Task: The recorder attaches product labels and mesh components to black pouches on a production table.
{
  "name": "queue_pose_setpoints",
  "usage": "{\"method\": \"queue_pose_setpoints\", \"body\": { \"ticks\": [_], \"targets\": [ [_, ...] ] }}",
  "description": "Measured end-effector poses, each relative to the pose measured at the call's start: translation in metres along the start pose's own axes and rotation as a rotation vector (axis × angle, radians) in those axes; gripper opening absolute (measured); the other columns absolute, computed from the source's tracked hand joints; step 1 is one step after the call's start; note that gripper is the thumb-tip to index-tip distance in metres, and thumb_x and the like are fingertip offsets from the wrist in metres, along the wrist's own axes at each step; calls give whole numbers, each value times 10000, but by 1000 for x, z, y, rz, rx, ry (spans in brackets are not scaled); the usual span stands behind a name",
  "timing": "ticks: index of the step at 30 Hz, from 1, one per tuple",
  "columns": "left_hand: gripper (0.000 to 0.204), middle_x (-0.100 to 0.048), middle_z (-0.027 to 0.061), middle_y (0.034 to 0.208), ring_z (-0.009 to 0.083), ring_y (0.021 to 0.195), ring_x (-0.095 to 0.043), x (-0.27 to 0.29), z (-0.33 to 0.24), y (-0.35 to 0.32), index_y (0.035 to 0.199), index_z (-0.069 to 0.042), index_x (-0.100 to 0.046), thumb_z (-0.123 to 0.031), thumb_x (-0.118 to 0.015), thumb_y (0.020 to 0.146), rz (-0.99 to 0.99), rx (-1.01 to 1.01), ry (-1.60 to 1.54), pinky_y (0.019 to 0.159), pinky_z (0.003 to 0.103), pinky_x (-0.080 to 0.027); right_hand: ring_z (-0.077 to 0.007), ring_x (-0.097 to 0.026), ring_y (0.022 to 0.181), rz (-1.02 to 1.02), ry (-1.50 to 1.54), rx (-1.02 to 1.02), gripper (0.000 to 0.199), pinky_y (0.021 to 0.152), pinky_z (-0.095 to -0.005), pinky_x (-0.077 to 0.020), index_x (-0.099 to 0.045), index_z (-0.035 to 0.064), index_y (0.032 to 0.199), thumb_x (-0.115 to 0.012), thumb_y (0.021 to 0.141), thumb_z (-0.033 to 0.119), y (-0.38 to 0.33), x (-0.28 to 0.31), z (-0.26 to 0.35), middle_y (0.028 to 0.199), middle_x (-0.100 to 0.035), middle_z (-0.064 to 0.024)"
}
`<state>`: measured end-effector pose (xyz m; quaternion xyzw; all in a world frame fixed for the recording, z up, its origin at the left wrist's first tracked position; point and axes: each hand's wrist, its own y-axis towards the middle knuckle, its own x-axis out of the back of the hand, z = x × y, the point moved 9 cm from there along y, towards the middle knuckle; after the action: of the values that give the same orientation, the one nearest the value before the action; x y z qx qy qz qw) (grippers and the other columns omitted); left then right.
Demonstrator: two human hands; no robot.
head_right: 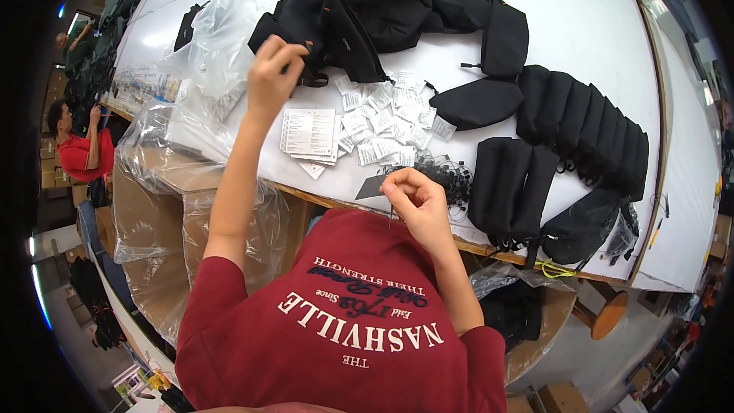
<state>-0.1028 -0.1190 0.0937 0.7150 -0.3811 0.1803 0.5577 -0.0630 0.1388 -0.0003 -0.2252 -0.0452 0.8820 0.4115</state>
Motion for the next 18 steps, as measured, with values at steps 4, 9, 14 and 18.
{"method": "queue_pose_setpoints", "body": {
  "ticks": [4,9,14,18],
  "targets": [
    [212,-545,39,758,184,629,-542,45,-3,26,851,-99,-706,53,-692,705,-315,-92,76,561,306,-456,25,-324,513,-10,-3,12,104,461,-179,-227,-598,7,904,-576,928,105,-1,0,0,620,-483,87],
    [240,-603,36,837,170,667,-562,62,-21,30,911,-85,-695,78,-668,737,-432,-240,100,609,279,-483,22,-330,512,-27,-23,9,105,460,-180,-226,-603,4,902,-581,925,105,-3,2,2,612,-478,88],
    [275,-570,53,916,129,766,-552,75,-30,17,1032,-6,-568,133,-599,797,-491,-64,-246,694,226,-455,21,-333,514,-54,-15,25,102,466,-179,-230,-609,2,888,-588,918,97,-4,5,6,608,-485,85],
    [185,-482,7,666,83,593,-440,49,-51,-3,712,-23,-537,98,-671,671,-227,229,-449,553,216,-361,23,-365,536,-186,-75,113,91,494,-167,-253,-614,-4,885,-600,907,84,-4,12,22,623,-510,76]
  ]
}}
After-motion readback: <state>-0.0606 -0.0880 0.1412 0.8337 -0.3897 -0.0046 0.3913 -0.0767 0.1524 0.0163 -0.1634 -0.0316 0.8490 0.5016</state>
